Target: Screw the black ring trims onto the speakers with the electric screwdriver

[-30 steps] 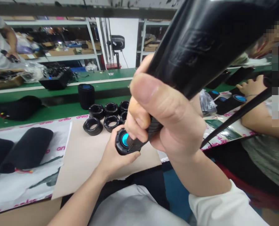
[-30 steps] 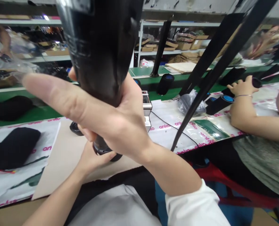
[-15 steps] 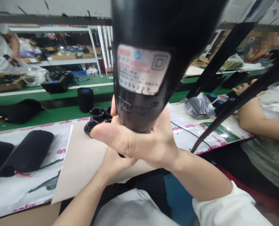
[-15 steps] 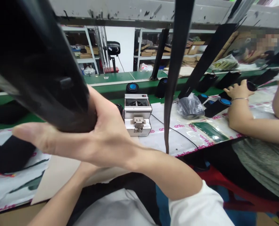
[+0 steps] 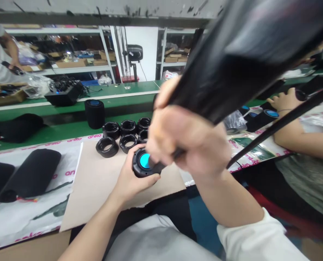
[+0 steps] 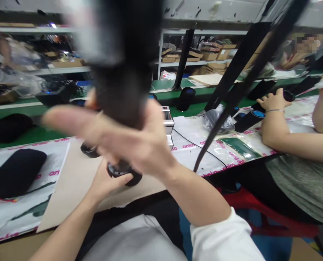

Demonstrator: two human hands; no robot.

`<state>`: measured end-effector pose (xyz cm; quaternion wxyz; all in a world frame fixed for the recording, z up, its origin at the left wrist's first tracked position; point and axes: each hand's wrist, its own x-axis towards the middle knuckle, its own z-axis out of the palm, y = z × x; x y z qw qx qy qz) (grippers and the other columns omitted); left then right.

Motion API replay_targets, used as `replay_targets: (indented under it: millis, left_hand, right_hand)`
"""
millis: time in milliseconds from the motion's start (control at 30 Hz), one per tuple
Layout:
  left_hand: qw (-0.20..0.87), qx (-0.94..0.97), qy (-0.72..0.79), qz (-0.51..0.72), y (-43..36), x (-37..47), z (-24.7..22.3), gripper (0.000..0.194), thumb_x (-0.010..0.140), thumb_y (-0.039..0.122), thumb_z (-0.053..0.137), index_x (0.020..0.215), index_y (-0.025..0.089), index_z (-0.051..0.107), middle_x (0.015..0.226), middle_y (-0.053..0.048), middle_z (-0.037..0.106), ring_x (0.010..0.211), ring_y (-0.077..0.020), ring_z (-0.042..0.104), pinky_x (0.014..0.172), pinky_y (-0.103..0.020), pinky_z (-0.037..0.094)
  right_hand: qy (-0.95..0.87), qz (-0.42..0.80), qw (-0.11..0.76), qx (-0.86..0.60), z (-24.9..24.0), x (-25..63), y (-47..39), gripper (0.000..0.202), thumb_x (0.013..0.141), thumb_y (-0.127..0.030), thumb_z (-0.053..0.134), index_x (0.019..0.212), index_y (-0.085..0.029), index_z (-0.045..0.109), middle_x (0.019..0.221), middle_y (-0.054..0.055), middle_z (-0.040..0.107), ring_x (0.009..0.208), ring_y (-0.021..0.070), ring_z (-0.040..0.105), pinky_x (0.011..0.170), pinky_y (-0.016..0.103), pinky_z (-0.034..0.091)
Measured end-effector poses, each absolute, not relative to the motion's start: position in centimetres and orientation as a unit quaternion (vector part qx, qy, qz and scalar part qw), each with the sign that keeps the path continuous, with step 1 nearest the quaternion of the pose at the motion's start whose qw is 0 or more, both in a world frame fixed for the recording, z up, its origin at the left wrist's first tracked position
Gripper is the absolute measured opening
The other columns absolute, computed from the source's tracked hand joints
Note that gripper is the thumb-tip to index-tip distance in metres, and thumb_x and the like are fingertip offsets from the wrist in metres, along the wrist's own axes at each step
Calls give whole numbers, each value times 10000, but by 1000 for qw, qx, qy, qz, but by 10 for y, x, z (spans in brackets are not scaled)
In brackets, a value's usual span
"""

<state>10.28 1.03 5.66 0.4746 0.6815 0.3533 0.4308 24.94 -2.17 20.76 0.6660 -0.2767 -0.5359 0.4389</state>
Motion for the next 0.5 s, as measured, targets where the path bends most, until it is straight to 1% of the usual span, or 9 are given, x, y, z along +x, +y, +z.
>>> replay_targets:
  millis: [33,67,133,167,233,367,500]
  left_hand:
    - [480,680,350,429,9,102,56,787,688,359,924,1372,234,556,1291,-100,748,1183,-355,747,1009,-484,623]
    - [483,679,348,429,8,101,56,793,688,341,924,1379,231,551,1289,-98,748,1174,-339,752,1004,-467,622]
    - [487,676,345,432,7,101,57,798,679,316,931,1376,231,553,1270,-96,749,1170,-324,754,981,-436,625]
    - [488,675,344,434,7,101,57,793,675,312,933,1368,232,556,1266,-96,747,1166,-321,754,967,-426,628]
    - [488,672,345,437,8,102,57,785,670,303,931,1357,232,560,1266,-98,742,1153,-317,757,954,-419,630]
    - [490,672,346,435,8,102,57,784,676,278,918,1365,232,547,1267,-96,742,1125,-297,768,946,-401,632]
    - [497,670,337,437,8,102,57,783,673,282,923,1354,231,541,1253,-88,747,1114,-282,773,948,-385,630]
  right_hand:
    - [-506,394,719,-269,205,257,-18,334,861,-451,875,836,-263,600,531,-95,495,362,120,409,371,290,394]
    - [-481,344,761,-266,200,265,-11,332,881,-413,864,816,-256,579,534,-96,469,360,108,383,374,285,358]
    - [-452,261,800,-296,184,284,6,348,858,-321,890,775,-228,565,591,-83,483,397,89,413,403,275,343]
    - [-444,247,801,-316,174,294,15,342,840,-295,905,777,-217,578,631,-72,518,417,85,441,407,269,347]
    - [-439,234,790,-357,152,310,34,354,825,-329,917,805,-222,580,674,-67,549,417,95,476,394,275,369]
    - [-444,214,778,-391,122,326,54,387,842,-423,898,822,-228,565,630,-72,540,405,114,494,387,283,368]
    - [-445,242,768,-393,113,327,57,417,843,-456,891,823,-230,541,613,-75,548,407,107,482,390,268,367]
